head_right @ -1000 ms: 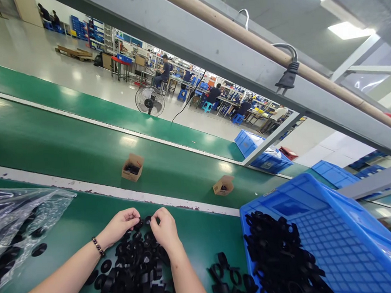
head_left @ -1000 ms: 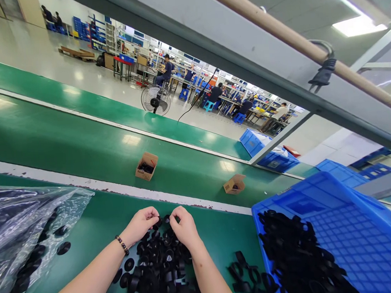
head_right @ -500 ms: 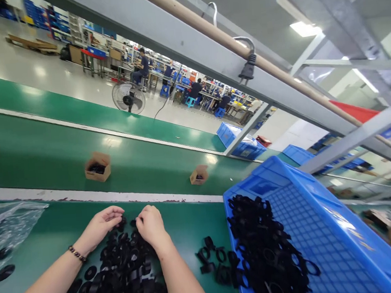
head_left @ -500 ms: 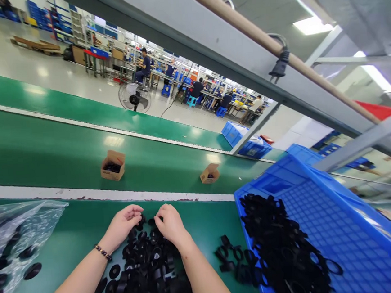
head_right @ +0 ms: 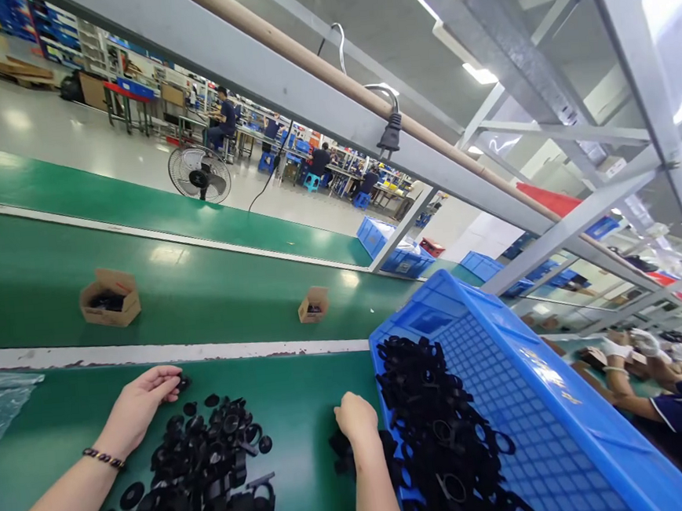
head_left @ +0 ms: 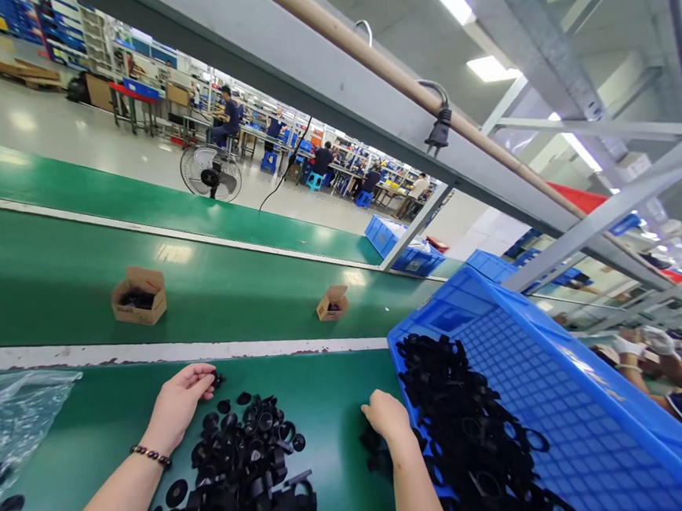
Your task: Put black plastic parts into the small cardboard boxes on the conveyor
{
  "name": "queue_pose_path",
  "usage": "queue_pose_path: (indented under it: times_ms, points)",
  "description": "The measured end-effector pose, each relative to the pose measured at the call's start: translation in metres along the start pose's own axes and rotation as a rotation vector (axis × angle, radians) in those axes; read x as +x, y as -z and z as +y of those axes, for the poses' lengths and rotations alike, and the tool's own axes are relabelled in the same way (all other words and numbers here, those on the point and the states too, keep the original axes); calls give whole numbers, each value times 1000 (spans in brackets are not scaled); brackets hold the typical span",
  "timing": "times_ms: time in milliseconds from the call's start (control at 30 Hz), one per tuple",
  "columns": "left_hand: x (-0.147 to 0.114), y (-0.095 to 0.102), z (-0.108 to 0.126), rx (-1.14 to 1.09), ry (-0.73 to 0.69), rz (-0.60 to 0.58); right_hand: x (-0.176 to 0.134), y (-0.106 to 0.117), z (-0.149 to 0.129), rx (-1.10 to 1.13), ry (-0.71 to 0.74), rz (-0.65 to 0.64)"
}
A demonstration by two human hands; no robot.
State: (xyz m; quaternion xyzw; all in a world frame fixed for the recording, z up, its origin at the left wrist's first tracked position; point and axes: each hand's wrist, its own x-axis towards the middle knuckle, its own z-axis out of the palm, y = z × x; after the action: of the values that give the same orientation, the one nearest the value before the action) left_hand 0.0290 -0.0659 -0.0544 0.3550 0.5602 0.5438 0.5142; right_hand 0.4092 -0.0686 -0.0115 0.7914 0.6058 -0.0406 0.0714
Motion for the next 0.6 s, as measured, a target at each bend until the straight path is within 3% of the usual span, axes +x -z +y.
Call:
queue_pose_path:
  times_ms: [67, 133, 233, 300, 433, 600]
  points:
    - [0, 0, -1, 12, -4, 2, 6, 2, -7, -23, 79, 64]
    - [1, 0, -2, 15, -8, 2, 19, 14, -22, -22, 189, 208]
    - [1, 0, -2, 16, -13, -6, 54, 39, -54, 15, 329, 419]
    - [2, 0, -3, 13, -14, -9, 83, 54, -78, 7, 398, 486]
    - [3, 0, -2, 8, -13, -12, 132, 65, -117, -98, 570, 424]
    - [3, -2, -2, 5, -14, -6, 159, 58, -143, -133, 732, 342]
